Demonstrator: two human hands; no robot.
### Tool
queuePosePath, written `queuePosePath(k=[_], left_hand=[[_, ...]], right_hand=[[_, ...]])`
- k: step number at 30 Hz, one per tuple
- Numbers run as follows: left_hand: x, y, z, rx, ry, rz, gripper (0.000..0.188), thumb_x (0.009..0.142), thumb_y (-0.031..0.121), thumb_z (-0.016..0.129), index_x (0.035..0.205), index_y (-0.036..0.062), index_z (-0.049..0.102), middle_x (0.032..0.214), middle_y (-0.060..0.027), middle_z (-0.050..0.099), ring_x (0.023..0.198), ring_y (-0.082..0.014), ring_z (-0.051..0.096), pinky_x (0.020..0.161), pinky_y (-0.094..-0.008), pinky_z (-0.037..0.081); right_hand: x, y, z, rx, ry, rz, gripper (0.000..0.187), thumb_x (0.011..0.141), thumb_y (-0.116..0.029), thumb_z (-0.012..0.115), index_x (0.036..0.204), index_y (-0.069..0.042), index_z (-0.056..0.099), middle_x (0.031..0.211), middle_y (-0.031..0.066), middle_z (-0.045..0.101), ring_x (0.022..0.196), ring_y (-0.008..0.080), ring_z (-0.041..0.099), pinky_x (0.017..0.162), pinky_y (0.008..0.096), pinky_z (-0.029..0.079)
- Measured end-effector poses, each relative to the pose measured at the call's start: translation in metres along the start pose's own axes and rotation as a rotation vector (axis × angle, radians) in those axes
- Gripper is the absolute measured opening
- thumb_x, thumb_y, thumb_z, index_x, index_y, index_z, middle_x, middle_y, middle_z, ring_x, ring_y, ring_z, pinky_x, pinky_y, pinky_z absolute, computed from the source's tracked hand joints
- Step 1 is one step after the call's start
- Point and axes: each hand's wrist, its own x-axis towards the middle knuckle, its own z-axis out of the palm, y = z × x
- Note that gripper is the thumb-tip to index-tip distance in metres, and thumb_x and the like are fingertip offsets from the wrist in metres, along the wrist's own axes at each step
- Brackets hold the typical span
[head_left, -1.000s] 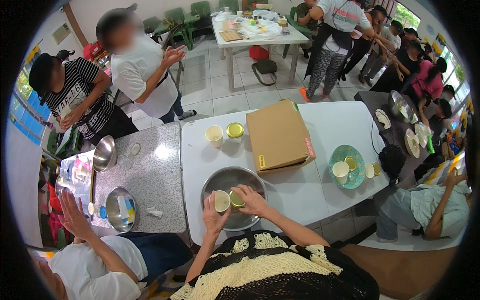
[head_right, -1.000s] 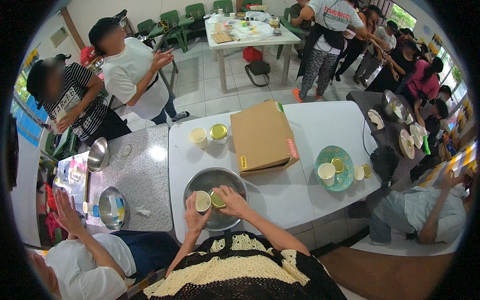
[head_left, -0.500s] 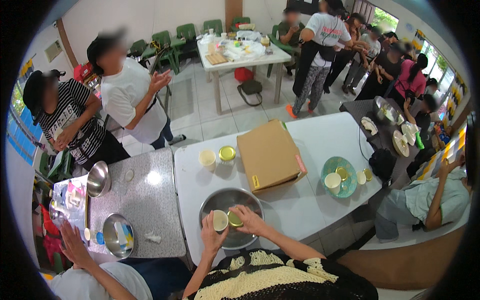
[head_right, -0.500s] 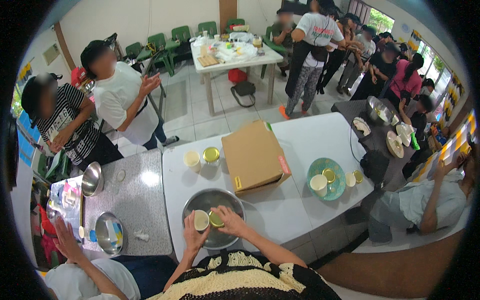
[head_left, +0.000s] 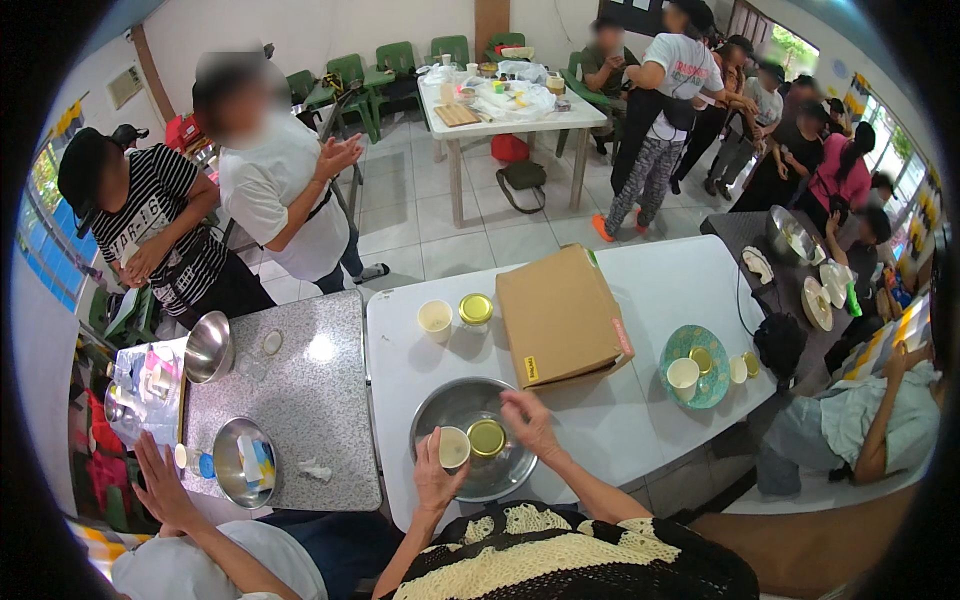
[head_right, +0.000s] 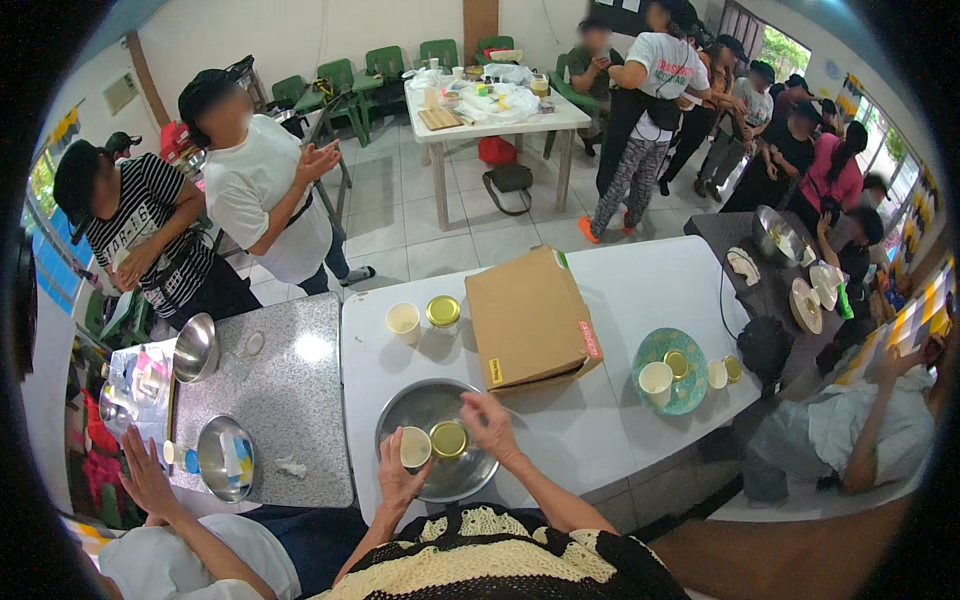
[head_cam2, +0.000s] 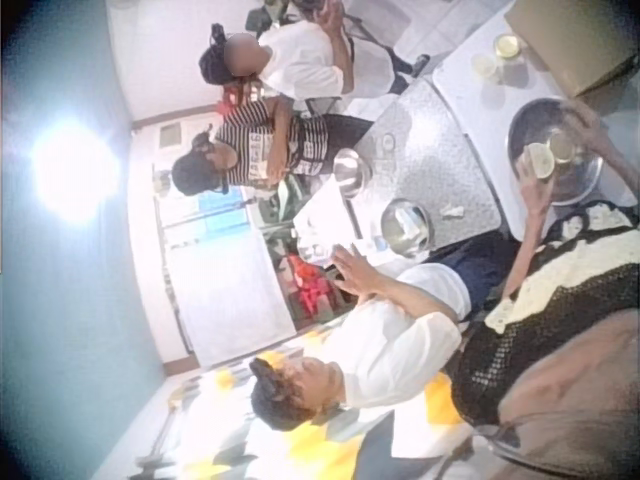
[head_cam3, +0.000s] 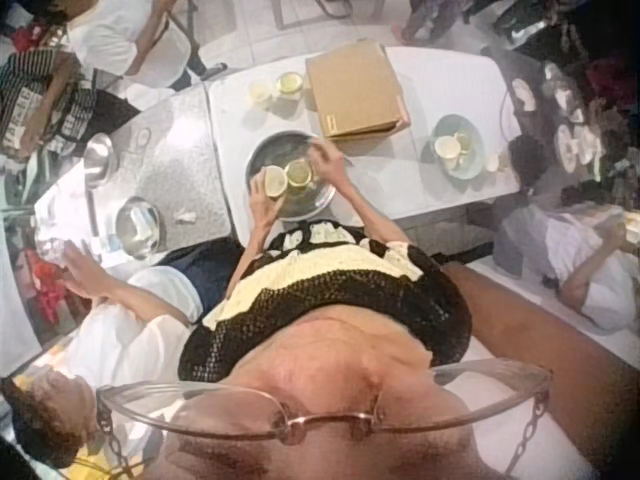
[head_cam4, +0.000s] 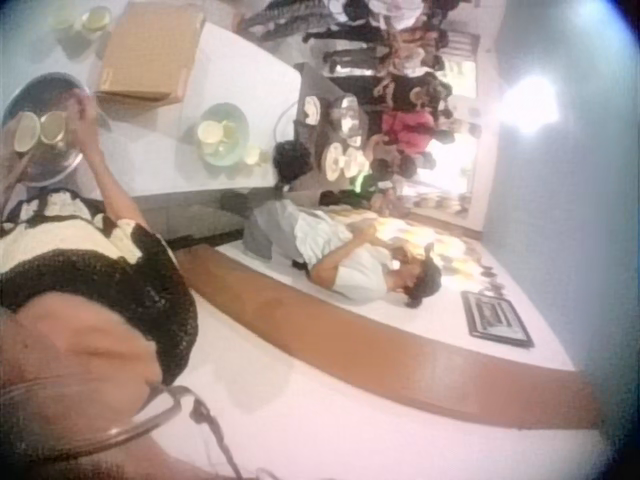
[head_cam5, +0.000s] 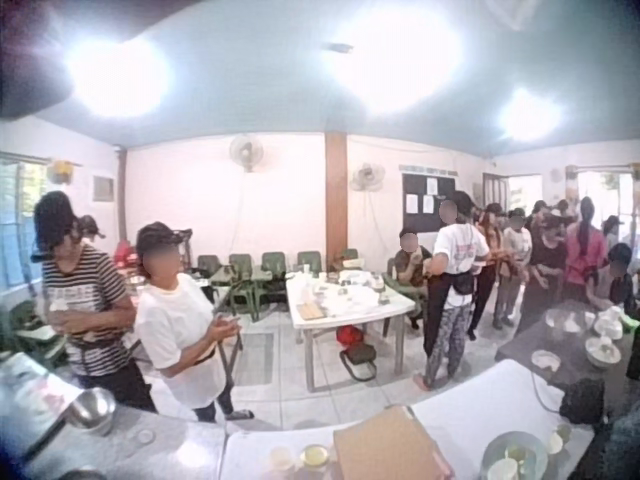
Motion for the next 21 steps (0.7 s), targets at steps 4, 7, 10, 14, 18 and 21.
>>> queuePosePath(k=[4,7,10,14,18,21], left_hand=[[-0.001,0.002,-0.003,-0.003,-0.027,-0.004,0.083,0.074,0.021,0.082,0.142,0.0021,0.039,0.125,-0.0218,0.050,0.114,-0.0394,0.055,0.091,-0.0438,0.051],[0.000,-0.003,0.001,-0.008,-0.004,0.010,0.085,0.070,0.020,0.082,0.142,0.0044,0.041,0.124,-0.0191,0.052,0.112,-0.0378,0.055,0.090,-0.0446,0.050],[0.001,-0.003,0.002,-0.017,-0.012,0.006,0.085,0.069,0.020,0.083,0.142,0.0046,0.041,0.125,-0.0192,0.052,0.112,-0.0381,0.056,0.090,-0.0451,0.050],[0.001,-0.005,0.001,0.018,-0.004,0.011,0.086,0.069,0.022,0.083,0.142,0.0045,0.041,0.125,-0.0192,0.052,0.111,-0.0385,0.056,0.089,-0.0456,0.050],[-0.001,-0.009,-0.006,0.029,0.009,0.011,0.087,0.070,0.023,0.083,0.143,0.0043,0.040,0.124,-0.0193,0.053,0.111,-0.0386,0.056,0.089,-0.0459,0.050],[-0.002,-0.010,-0.011,0.027,-0.013,-0.021,0.086,0.071,0.023,0.082,0.143,0.0044,0.040,0.125,-0.0194,0.053,0.111,-0.0386,0.056,0.090,-0.0453,0.050]], right_hand=[[0.011,0.019,-0.017,0.072,0.413,0.075,0.019,0.096,-0.014,0.058,0.108,-0.001,0.065,0.102,0.0136,0.065,0.088,0.0222,0.063,0.076,0.0348,0.051],[-0.002,0.041,-0.023,-0.191,0.289,0.075,0.024,0.099,-0.018,0.055,0.115,-0.001,0.062,0.103,0.0115,0.064,0.090,0.0183,0.063,0.080,0.0288,0.050],[-0.015,0.045,-0.017,-0.146,0.177,0.220,0.031,0.099,-0.024,0.055,0.121,-0.002,0.059,0.109,0.0143,0.065,0.097,0.0224,0.063,0.085,0.0327,0.050],[-0.021,0.039,-0.002,-0.100,0.070,0.357,0.043,0.097,-0.029,0.058,0.131,-0.003,0.052,0.120,0.0187,0.063,0.109,0.0308,0.061,0.094,0.0379,0.046],[-0.024,0.045,0.002,-0.151,-0.045,0.297,0.047,0.094,-0.025,0.060,0.134,-0.002,0.048,0.120,0.0213,0.061,0.111,0.0321,0.059,0.096,0.0391,0.045],[-0.022,0.037,0.010,-0.342,0.013,0.199,0.050,0.091,-0.020,0.063,0.135,-0.004,0.047,0.122,0.0213,0.058,0.115,0.0347,0.056,0.099,0.0415,0.043]])
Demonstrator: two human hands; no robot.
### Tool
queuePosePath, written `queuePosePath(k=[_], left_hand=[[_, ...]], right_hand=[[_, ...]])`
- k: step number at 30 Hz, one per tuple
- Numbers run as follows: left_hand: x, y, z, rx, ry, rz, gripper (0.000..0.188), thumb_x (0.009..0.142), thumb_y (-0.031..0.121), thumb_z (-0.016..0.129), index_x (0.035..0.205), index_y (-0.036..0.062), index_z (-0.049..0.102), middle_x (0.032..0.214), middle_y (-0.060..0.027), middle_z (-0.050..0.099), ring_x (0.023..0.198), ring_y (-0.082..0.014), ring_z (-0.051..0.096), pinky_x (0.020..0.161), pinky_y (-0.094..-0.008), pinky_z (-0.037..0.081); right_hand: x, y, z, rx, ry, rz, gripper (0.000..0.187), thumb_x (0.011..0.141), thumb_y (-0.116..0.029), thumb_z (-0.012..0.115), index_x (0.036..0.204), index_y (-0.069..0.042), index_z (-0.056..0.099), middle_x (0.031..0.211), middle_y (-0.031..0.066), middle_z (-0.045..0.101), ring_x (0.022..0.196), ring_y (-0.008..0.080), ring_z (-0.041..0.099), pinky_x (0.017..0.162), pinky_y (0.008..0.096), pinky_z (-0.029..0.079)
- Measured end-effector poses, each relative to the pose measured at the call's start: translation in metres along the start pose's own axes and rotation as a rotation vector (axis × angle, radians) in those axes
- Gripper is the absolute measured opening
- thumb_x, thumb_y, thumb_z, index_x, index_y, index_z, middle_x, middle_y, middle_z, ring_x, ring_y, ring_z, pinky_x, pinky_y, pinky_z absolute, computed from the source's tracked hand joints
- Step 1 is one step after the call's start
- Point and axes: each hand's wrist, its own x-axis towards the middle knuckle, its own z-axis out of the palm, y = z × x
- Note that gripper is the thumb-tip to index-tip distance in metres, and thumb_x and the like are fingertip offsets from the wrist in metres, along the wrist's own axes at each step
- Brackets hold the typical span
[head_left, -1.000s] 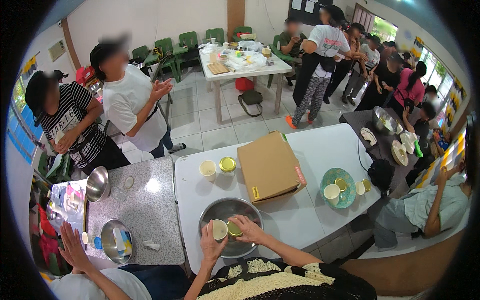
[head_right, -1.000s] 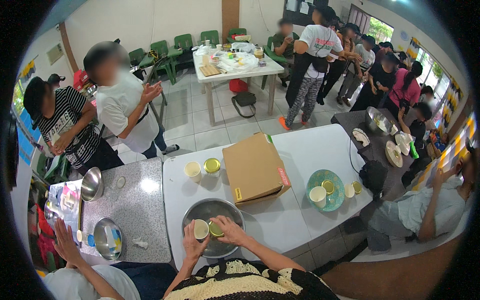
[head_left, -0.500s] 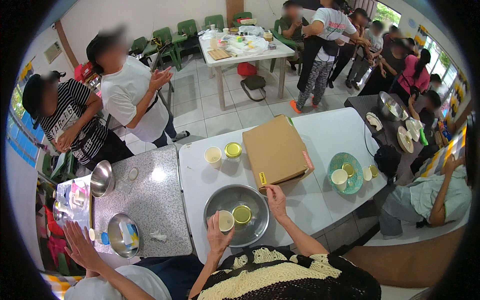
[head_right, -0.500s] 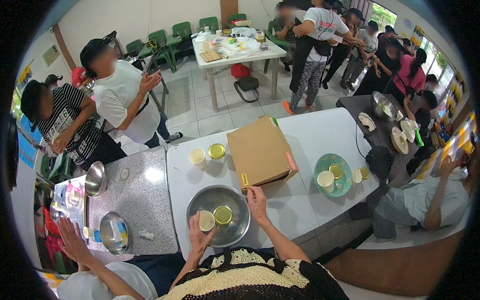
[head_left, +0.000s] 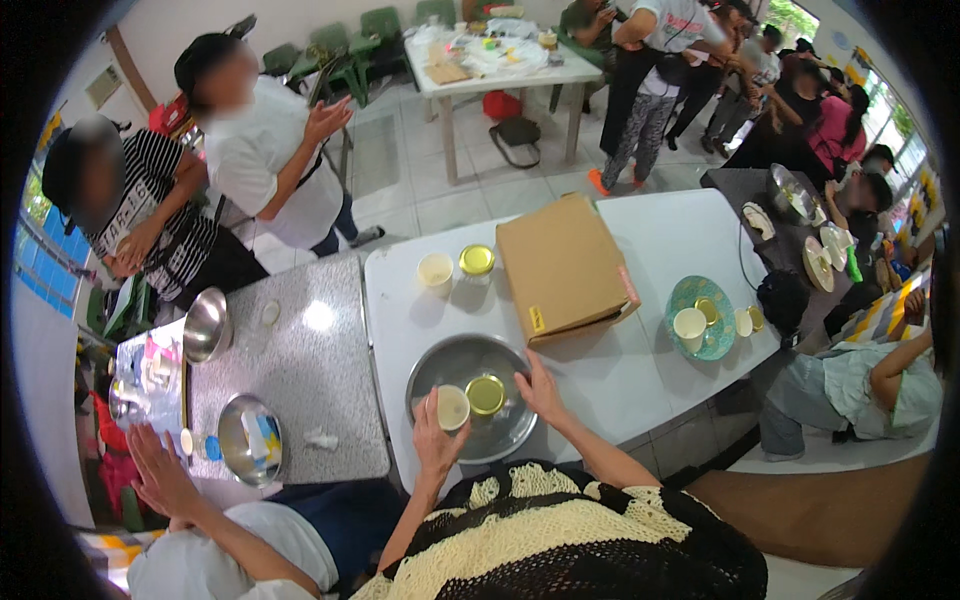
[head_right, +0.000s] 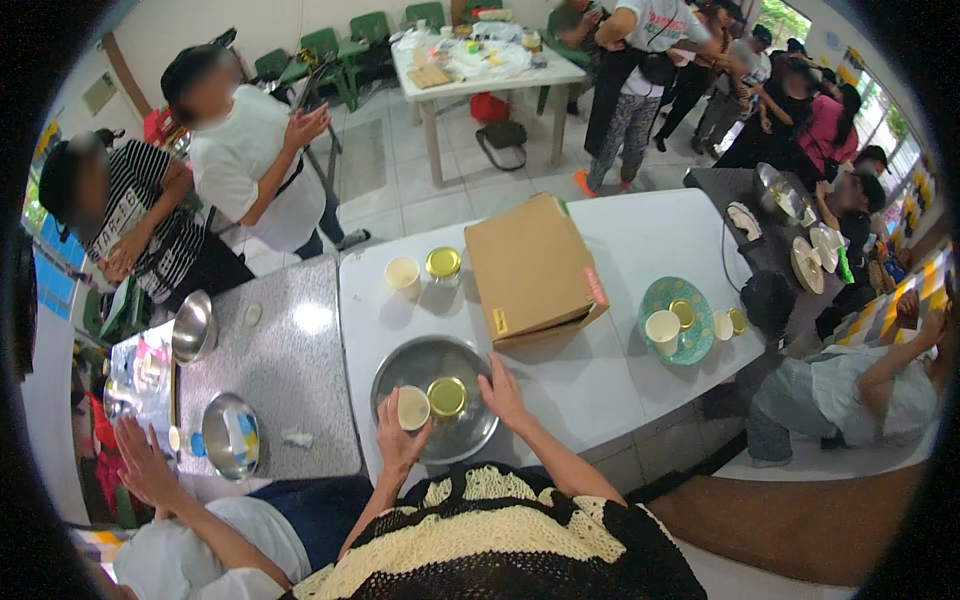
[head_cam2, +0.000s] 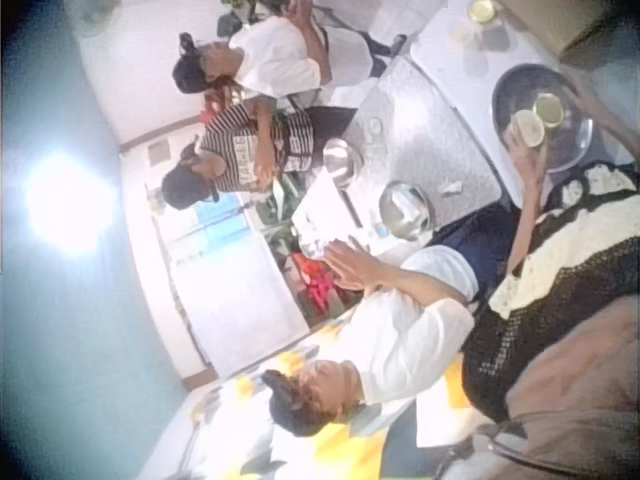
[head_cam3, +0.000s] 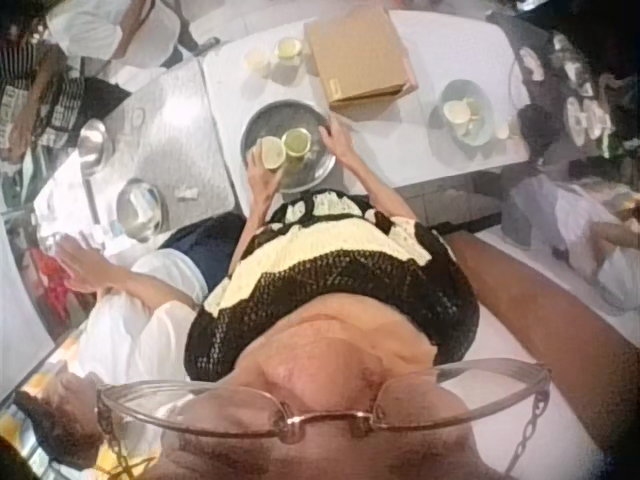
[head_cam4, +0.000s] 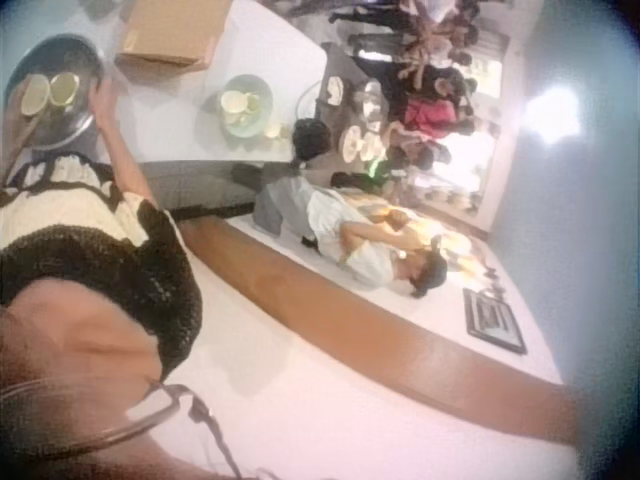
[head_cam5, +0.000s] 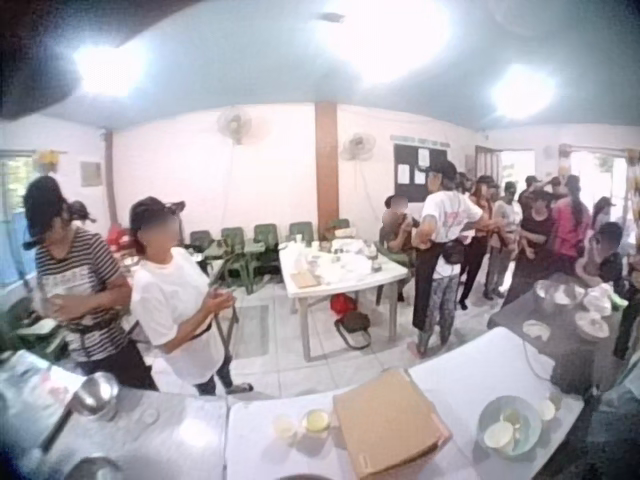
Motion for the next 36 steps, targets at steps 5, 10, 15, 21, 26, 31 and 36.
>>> queuePosePath(k=[5,10,15,21,26,31,36], left_hand=[[0.001,-0.003,-0.001,-0.016,-0.025,-0.017,0.088,0.070,0.020,0.082,0.145,0.0061,0.038,0.129,-0.0187,0.052,0.115,-0.0373,0.055,0.092,-0.0429,0.050],[-0.002,-0.008,0.000,-0.020,0.000,-0.006,0.092,0.066,0.016,0.082,0.146,0.0056,0.037,0.129,-0.0173,0.051,0.114,-0.0374,0.055,0.092,-0.0435,0.049],[0.001,-0.009,0.002,-0.046,-0.017,0.014,0.094,0.065,0.016,0.083,0.146,0.0055,0.037,0.129,-0.0173,0.051,0.115,-0.0367,0.055,0.092,-0.0432,0.050],[0.004,-0.008,0.002,-0.035,-0.019,-0.007,0.087,0.069,0.018,0.083,0.144,0.0053,0.039,0.129,-0.0178,0.051,0.113,-0.0365,0.058,0.088,-0.0423,0.052],[0.008,-0.009,0.002,-0.014,0.003,0.026,0.086,0.070,0.020,0.083,0.143,0.0061,0.040,0.127,-0.0178,0.052,0.113,-0.0365,0.057,0.088,-0.0424,0.052],[0.007,-0.011,0.001,-0.005,0.027,0.039,0.090,0.066,0.018,0.082,0.144,0.0079,0.039,0.127,-0.0171,0.051,0.115,-0.0361,0.055,0.088,-0.0426,0.052],[0.009,-0.009,0.000,-0.031,0.001,0.031,0.085,0.071,0.022,0.081,0.144,0.0086,0.040,0.127,-0.0166,0.052,0.115,-0.0373,0.055,0.090,-0.0435,0.051]], right_hand=[[-0.001,-0.036,0.005,-0.341,0.147,-0.500,0.053,0.088,-0.019,0.065,0.137,-0.007,0.048,0.130,0.0170,0.050,0.119,0.0363,0.049,0.101,0.0465,0.039],[-0.019,-0.062,0.014,-0.223,-0.068,-0.577,0.057,0.088,-0.027,0.068,0.137,-0.006,0.048,0.130,0.0174,0.051,0.121,0.0356,0.049,0.102,0.0461,0.039],[-0.028,-0.049,0.023,-0.189,-0.173,-0.479,0.067,0.086,-0.039,0.071,0.138,-0.005,0.045,0.140,0.0205,0.041,0.125,0.0403,0.045,0.104,0.0492,0.040],[-0.025,-0.048,0.017,-0.239,-0.310,-0.549,0.079,0.077,-0.028,0.077,0.143,-0.008,0.039,0.142,0.0204,0.038,0.128,0.0405,0.041,0.106,0.0476,0.040],[-0.026,-0.049,0.019,-0.245,-0.335,-0.522,0.084,0.070,-0.013,0.077,0.144,-0.010,0.038,0.142,0.0197,0.039,0.127,0.0409,0.041,0.108,0.0485,0.038],[-0.027,-0.055,0.021,-0.274,-0.343,-0.492,0.083,0.070,-0.013,0.076,0.144,-0.010,0.038,0.142,0.0192,0.039,0.127,0.0406,0.041,0.108,0.0480,0.038],[-0.025,-0.051,0.024,-0.270,-0.321,-0.494,0.081,0.070,-0.014,0.076,0.142,-0.009,0.041,0.143,0.0177,0.039,0.128,0.0399,0.041,0.109,0.0466,0.036]])
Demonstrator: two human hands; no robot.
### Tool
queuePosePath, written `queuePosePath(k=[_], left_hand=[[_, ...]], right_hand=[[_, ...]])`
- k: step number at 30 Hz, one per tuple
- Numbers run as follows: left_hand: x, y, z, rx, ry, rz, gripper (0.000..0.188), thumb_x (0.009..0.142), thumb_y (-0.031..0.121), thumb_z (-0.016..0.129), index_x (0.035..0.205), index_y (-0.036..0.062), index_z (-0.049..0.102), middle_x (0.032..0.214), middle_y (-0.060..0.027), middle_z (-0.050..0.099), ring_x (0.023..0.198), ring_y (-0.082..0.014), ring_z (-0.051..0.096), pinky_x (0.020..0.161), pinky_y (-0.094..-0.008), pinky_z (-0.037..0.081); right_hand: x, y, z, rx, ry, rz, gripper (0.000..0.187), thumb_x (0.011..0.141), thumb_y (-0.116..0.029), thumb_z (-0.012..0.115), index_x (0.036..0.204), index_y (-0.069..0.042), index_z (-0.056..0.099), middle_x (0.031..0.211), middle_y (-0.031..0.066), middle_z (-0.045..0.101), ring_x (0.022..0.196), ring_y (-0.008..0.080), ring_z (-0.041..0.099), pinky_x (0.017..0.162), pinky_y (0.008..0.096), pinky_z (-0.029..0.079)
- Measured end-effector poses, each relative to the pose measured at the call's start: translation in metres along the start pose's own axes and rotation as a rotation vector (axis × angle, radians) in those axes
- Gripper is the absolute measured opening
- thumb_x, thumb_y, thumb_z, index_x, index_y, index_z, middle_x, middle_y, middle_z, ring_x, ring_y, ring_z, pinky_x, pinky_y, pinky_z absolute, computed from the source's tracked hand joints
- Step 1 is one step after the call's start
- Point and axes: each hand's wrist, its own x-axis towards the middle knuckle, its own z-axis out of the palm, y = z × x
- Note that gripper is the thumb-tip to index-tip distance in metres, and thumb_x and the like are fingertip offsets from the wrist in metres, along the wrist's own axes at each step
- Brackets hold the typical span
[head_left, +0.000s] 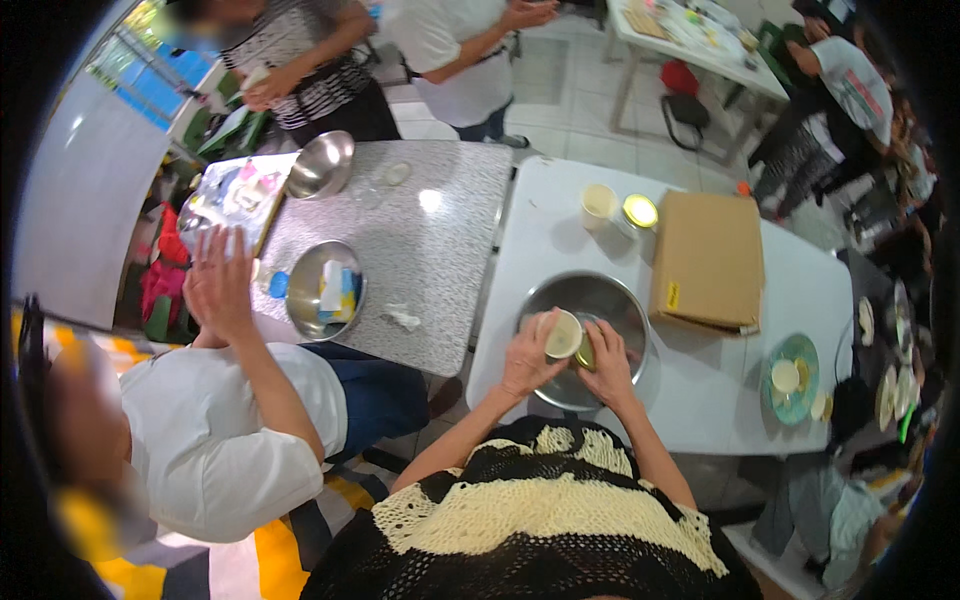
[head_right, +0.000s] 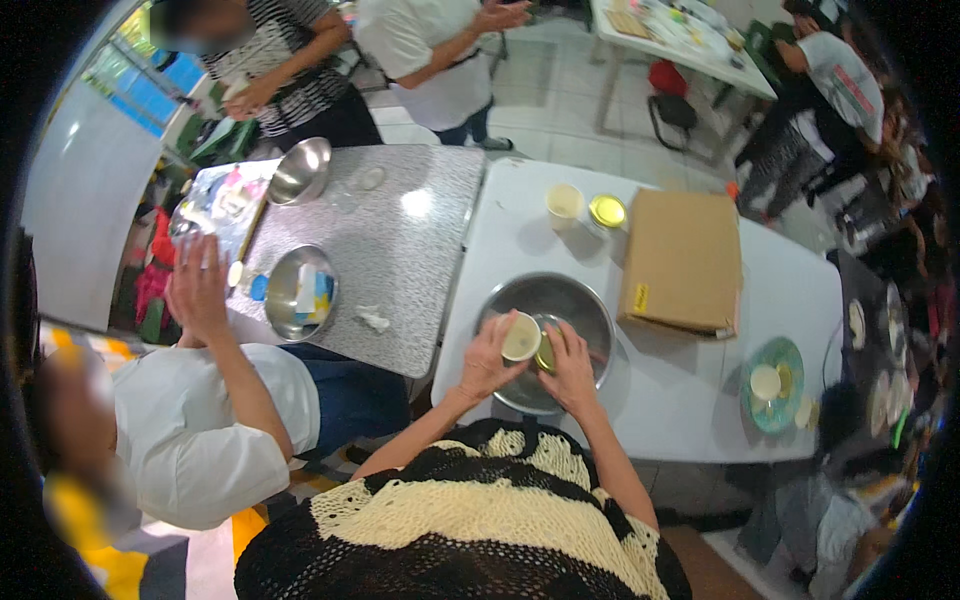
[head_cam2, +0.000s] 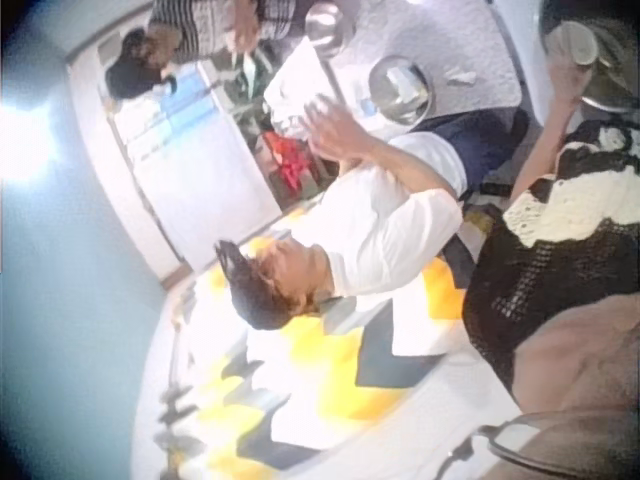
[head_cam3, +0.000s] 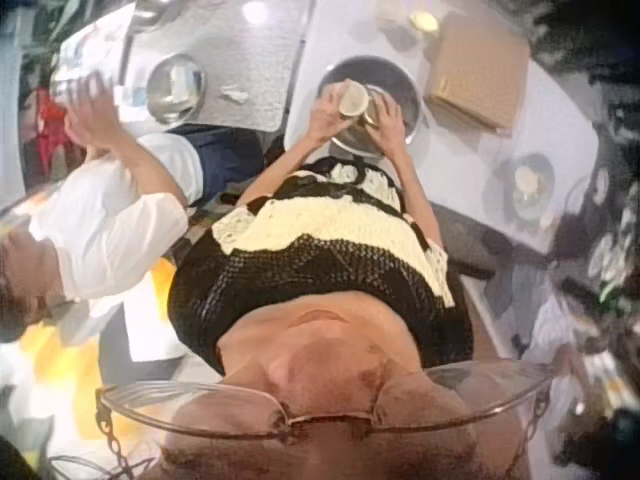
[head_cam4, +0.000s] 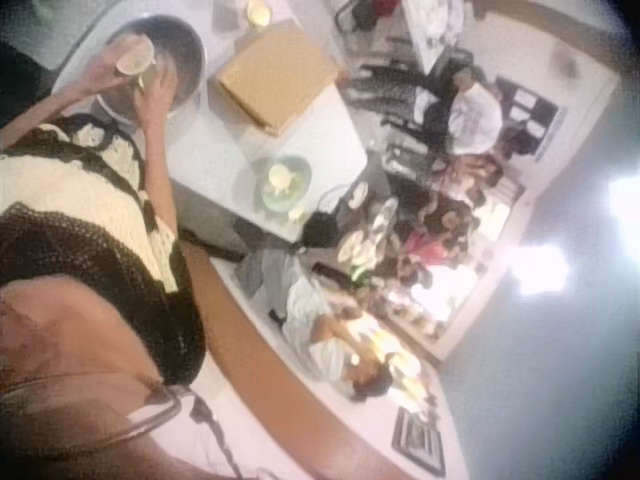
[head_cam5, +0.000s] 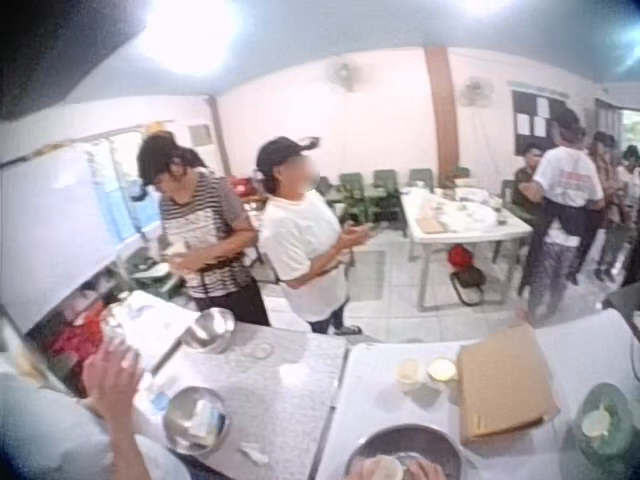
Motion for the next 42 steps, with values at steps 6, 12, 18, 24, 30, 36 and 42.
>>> queuePosePath(k=[6,12,18,24,30,36,42], left_hand=[[-0.002,-0.001,-0.001,0.005,-0.007,-0.022,0.086,0.070,0.022,0.082,0.144,0.0098,0.040,0.130,-0.0159,0.051,0.115,-0.0358,0.056,0.090,-0.0434,0.050],[0.001,0.000,0.002,0.041,0.030,-0.008,0.082,0.071,0.020,0.081,0.142,0.0077,0.042,0.125,-0.0186,0.053,0.110,-0.0380,0.057,0.088,-0.0449,0.051],[0.002,0.007,-0.001,0.030,-0.015,-0.043,0.080,0.073,0.021,0.081,0.141,0.0056,0.042,0.125,-0.0195,0.053,0.112,-0.0384,0.055,0.090,-0.0449,0.050],[0.004,0.010,-0.001,0.027,-0.010,-0.013,0.080,0.073,0.020,0.081,0.141,0.0032,0.042,0.124,-0.0202,0.053,0.112,-0.0389,0.055,0.092,-0.0450,0.049],[0.001,0.007,-0.002,0.026,0.001,-0.026,0.079,0.074,0.020,0.081,0.141,0.0034,0.042,0.124,-0.0208,0.052,0.112,-0.0392,0.055,0.091,-0.0448,0.049],[0.004,0.011,-0.005,0.014,-0.005,-0.036,0.079,0.074,0.020,0.081,0.142,0.0038,0.042,0.124,-0.0212,0.052,0.111,-0.0395,0.056,0.091,-0.0449,0.049],[0.001,0.001,0.000,0.062,0.024,0.011,0.079,0.074,0.021,0.081,0.142,0.0040,0.042,0.124,-0.0205,0.053,0.111,-0.0393,0.056,0.090,-0.0449,0.050]], right_hand=[[0.007,0.008,-0.023,0.500,0.043,0.177,0.066,0.082,-0.020,0.072,0.140,-0.007,0.046,0.134,0.0169,0.050,0.126,0.0320,0.046,0.109,0.0449,0.036],[0.001,0.062,-0.046,1.198,0.687,0.637,0.026,0.102,-0.018,0.050,0.124,-0.006,0.058,0.085,0.0068,0.066,0.072,0.0111,0.060,0.063,0.0254,0.050],[-0.022,0.095,-0.019,0.707,0.232,0.722,0.037,0.092,-0.005,0.051,0.128,-0.008,0.060,0.087,0.0067,0.068,0.071,0.0126,0.060,0.067,0.0281,0.051],[-0.008,0.109,-0.004,0.436,0.036,0.451,0.072,0.093,-0.027,0.058,0.155,-0.023,0.021,0.143,0.0206,0.049,0.130,0.0355,0.049,0.110,0.0418,0.037],[-0.005,0.118,0.007,0.275,-0.013,0.447,0.085,0.094,-0.037,0.054,0.157,-0.028,-0.001,0.134,0.0298,0.053,0.121,0.0469,0.052,0.104,0.0494,0.040],[-0.006,0.126,0.014,0.251,0.007,0.430,0.084,0.095,-0.038,0.049,0.156,-0.029,-0.008,0.126,0.0328,0.057,0.114,0.0516,0.054,0.099,0.0543,0.041],[-0.009,0.108,0.010,0.200,0.008,0.526,0.079,0.099,-0.034,0.042,0.155,-0.030,-0.012,0.124,0.0316,0.057,0.109,0.0482,0.058,0.096,0.0515,0.044]])
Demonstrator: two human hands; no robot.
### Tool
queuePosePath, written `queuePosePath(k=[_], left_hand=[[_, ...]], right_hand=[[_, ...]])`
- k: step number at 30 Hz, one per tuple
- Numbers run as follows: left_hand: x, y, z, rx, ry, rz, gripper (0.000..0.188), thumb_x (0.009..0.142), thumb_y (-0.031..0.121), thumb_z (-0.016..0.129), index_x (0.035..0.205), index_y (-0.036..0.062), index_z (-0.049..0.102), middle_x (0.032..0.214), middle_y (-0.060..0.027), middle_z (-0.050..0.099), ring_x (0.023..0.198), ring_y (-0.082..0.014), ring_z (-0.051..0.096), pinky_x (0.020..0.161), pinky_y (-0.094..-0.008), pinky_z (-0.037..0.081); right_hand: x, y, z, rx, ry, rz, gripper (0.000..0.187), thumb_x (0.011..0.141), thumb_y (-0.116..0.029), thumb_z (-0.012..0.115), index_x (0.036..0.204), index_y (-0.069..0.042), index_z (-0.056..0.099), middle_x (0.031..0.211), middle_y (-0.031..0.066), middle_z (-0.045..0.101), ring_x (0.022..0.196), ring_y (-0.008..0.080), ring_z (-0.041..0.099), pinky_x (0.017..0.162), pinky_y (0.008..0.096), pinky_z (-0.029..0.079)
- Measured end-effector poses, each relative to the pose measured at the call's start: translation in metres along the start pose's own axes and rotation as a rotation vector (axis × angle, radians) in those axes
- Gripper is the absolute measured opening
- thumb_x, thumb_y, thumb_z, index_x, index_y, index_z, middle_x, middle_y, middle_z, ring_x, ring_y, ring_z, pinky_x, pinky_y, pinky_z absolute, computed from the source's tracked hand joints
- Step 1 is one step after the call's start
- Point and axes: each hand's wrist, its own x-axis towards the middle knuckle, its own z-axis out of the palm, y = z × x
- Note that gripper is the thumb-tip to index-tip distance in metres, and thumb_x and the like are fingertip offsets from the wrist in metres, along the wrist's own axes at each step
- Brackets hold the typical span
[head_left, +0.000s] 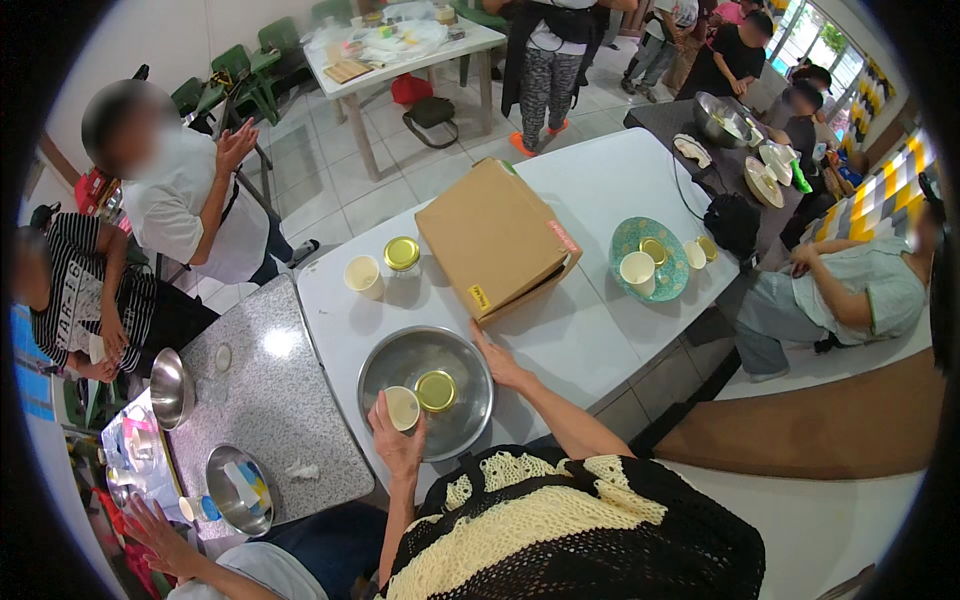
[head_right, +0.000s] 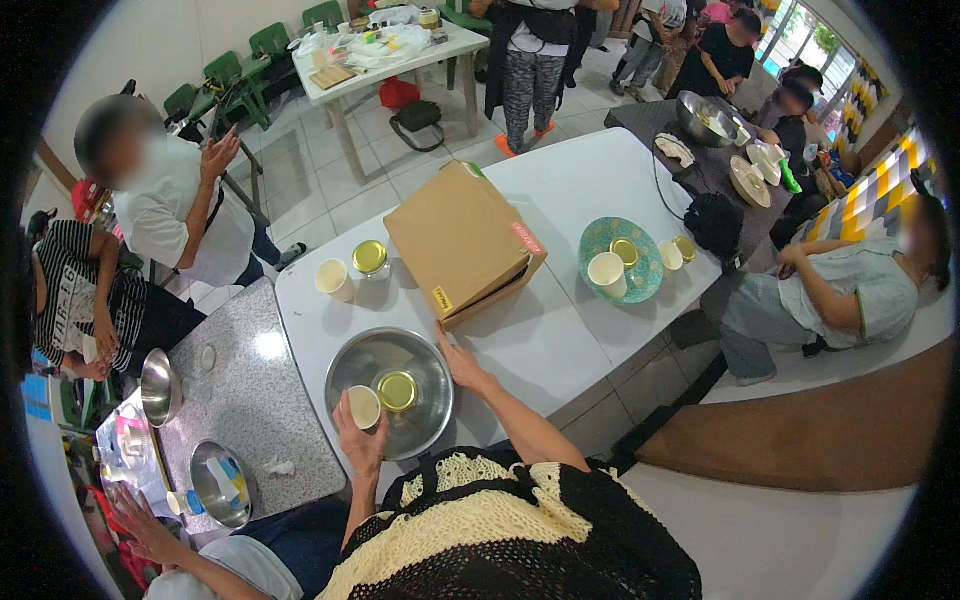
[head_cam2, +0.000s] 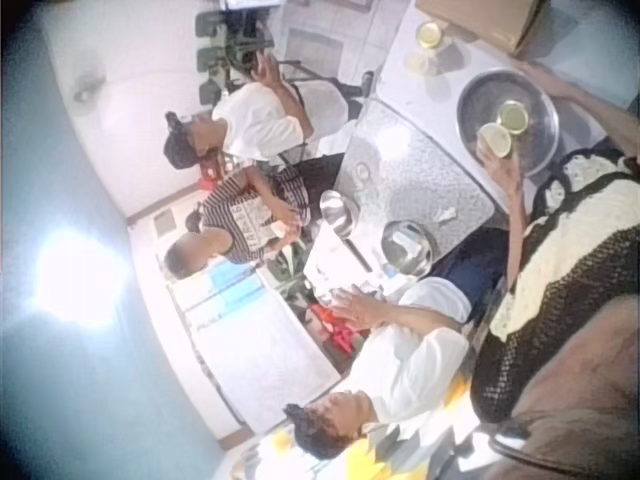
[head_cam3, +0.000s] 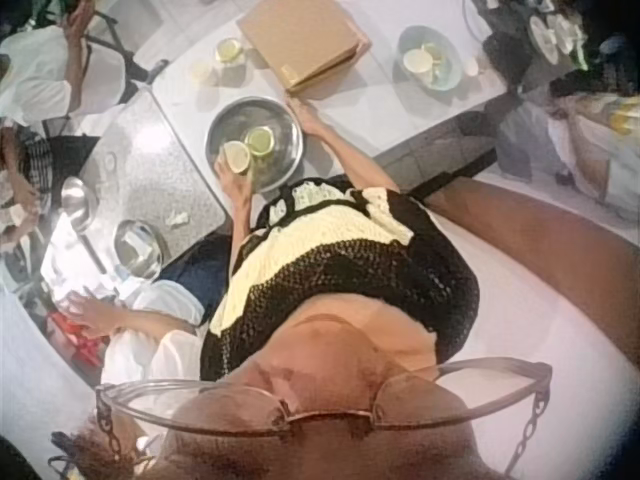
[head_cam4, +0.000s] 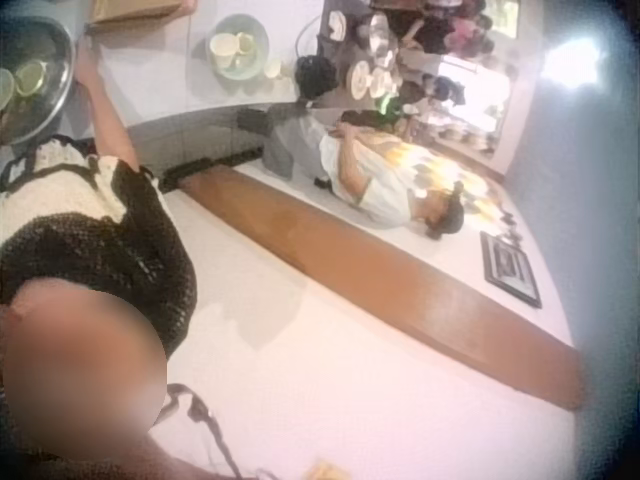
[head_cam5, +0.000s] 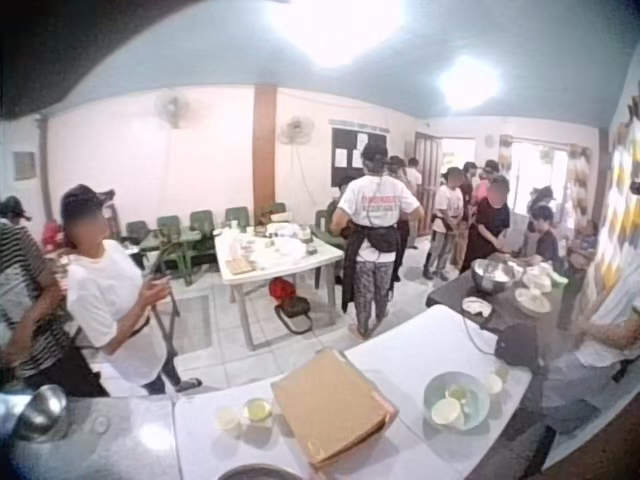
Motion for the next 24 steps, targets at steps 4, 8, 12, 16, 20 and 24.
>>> queuePosePath(k=[4,8,12,16,20,24], left_hand=[[0.001,0.002,-0.002,-0.037,-0.016,-0.039,0.080,0.074,0.021,0.081,0.142,0.0048,0.042,0.125,-0.0197,0.053,0.112,-0.0383,0.056,0.090,-0.0447,0.050],[0.001,0.002,-0.003,-0.017,-0.026,-0.036,0.081,0.073,0.022,0.081,0.142,0.0057,0.042,0.126,-0.0190,0.053,0.113,-0.0376,0.055,0.090,-0.0445,0.050],[0.001,0.004,-0.003,-0.022,-0.033,-0.036,0.081,0.074,0.023,0.081,0.142,0.0052,0.041,0.126,-0.0192,0.053,0.113,-0.0376,0.055,0.090,-0.0444,0.050],[0.000,0.002,-0.002,0.013,-0.029,-0.030,0.081,0.074,0.024,0.080,0.142,0.0046,0.042,0.126,-0.0192,0.053,0.113,-0.0372,0.056,0.089,-0.0442,0.050],[-0.001,0.000,-0.001,0.015,-0.011,-0.027,0.080,0.075,0.027,0.080,0.142,0.0047,0.042,0.126,-0.0190,0.053,0.111,-0.0370,0.057,0.087,-0.0443,0.051],[0.001,0.001,-0.002,0.005,-0.007,-0.007,0.080,0.075,0.027,0.080,0.141,0.0049,0.042,0.125,-0.0188,0.054,0.111,-0.0371,0.057,0.086,-0.0442,0.052]], right_hand=[[-0.002,-0.004,-0.001,0.115,0.007,0.072,0.083,0.097,-0.028,0.047,0.156,-0.022,-0.010,0.117,0.0316,0.059,0.106,0.0485,0.057,0.096,0.0511,0.042],[-0.001,-0.005,0.002,0.064,0.040,0.119,0.084,0.096,-0.022,0.045,0.155,-0.021,-0.014,0.104,0.0273,0.063,0.097,0.0439,0.060,0.091,0.0490,0.044],[0.000,0.012,0.011,0.003,0.173,-0.091,0.081,0.094,-0.019,0.049,0.157,-0.020,-0.003,0.099,0.0229,0.064,0.093,0.0414,0.061,0.087,0.0477,0.046],[0.000,0.016,0.016,0.035,0.215,-0.066,0.077,0.094,-0.019,0.051,0.157,-0.023,0.008,0.105,0.0220,0.064,0.097,0.0410,0.062,0.088,0.0475,0.046],[-0.001,0.012,0.011,0.131,0.107,0.106,0.075,0.094,-0.016,0.051,0.157,-0.024,0.011,0.117,0.0232,0.064,0.104,0.0401,0.062,0.091,0.0459,0.046],[0.007,0.029,0.018,0.143,0.233,-0.153,0.075,0.094,-0.014,0.052,0.157,-0.023,0.011,0.113,0.0238,0.063,0.100,0.0390,0.061,0.092,0.0455,0.046]])
